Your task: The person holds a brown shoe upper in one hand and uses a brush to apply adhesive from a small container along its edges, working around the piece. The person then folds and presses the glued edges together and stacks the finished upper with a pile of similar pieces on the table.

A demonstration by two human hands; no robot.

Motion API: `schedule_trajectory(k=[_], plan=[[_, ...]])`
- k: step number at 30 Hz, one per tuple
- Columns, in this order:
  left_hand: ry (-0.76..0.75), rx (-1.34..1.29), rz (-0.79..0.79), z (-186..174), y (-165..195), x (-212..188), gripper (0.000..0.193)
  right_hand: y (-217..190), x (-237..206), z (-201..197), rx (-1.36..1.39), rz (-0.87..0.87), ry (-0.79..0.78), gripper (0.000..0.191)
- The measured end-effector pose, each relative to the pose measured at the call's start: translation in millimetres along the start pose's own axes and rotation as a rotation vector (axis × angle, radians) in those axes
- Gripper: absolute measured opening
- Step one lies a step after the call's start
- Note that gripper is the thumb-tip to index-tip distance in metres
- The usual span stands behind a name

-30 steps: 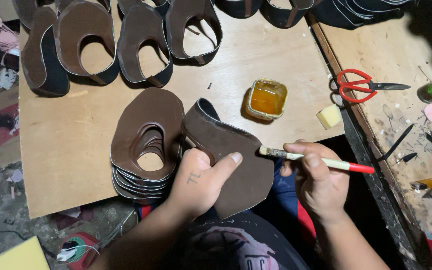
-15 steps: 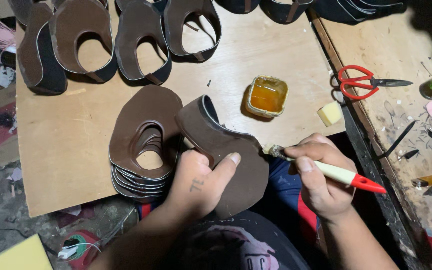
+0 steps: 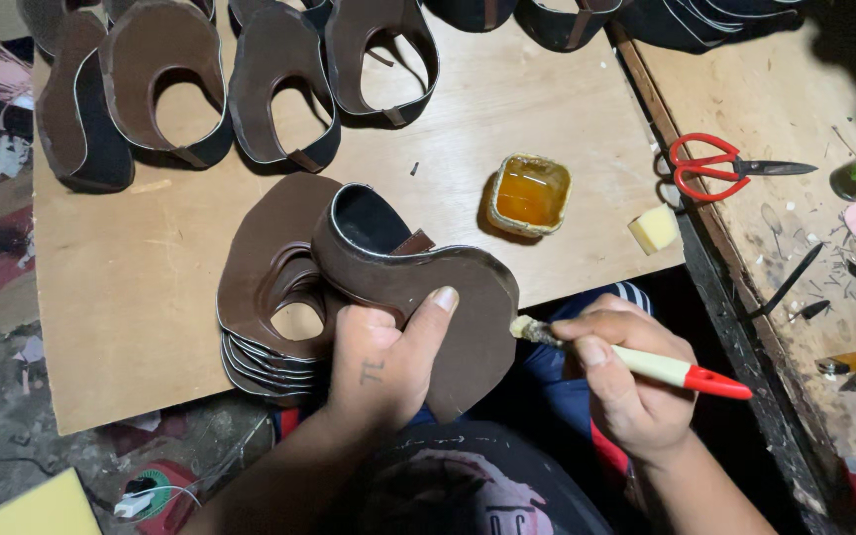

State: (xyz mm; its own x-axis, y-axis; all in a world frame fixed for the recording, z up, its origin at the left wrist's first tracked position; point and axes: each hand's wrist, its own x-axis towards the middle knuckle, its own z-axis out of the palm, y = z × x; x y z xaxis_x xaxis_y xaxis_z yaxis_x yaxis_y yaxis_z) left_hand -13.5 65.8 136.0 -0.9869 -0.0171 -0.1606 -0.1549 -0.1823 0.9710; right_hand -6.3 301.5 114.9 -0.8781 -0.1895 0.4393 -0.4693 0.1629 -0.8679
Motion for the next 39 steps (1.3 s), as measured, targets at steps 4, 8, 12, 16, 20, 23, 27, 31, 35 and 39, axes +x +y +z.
schedule_trajectory(k=[4, 8, 12, 16, 20, 23, 27, 31, 35, 39], plan=[[-0.045, 0.088, -0.085, 0, 2, 0, 0.021, 1, 5, 1, -0.028, 0.034, 0.046, 0.021], [-0.150, -0.028, -0.051, 3, 6, -1, 0.017, 0, 11, -3, -0.071, 0.037, 0.060, 0.021], [-0.104, 0.008, -0.068, 1, 9, -3, 0.018, -3, 10, -2, 0.042, -0.034, 0.045, 0.021], [-0.121, 0.081, -0.062, 0, 7, -2, 0.017, -1, 11, 1, -0.091, -0.041, 0.007, 0.018], [-0.121, 0.079, -0.078, 4, 6, -2, 0.019, 3, 12, 3, -0.001, 0.028, 0.074, 0.023], [-0.010, 0.109, -0.065, 5, 8, -2, 0.021, 4, 6, 5, 0.142, 0.036, 0.111, 0.025], [0.036, -0.077, 0.061, 3, 6, -3, 0.018, 6, -2, 8, 0.046, 0.021, 0.042, 0.022], [0.010, 0.011, 0.070, 0, 2, -4, 0.018, 4, -3, 8, 0.047, -0.019, 0.096, 0.024], [0.005, -0.019, 0.148, 3, 0, -3, 0.018, 0, 3, 6, -0.108, -0.035, 0.022, 0.021], [-0.015, -0.252, 0.065, -4, 8, 0, 0.027, 4, 9, 7, 0.009, -0.018, 0.080, 0.028]])
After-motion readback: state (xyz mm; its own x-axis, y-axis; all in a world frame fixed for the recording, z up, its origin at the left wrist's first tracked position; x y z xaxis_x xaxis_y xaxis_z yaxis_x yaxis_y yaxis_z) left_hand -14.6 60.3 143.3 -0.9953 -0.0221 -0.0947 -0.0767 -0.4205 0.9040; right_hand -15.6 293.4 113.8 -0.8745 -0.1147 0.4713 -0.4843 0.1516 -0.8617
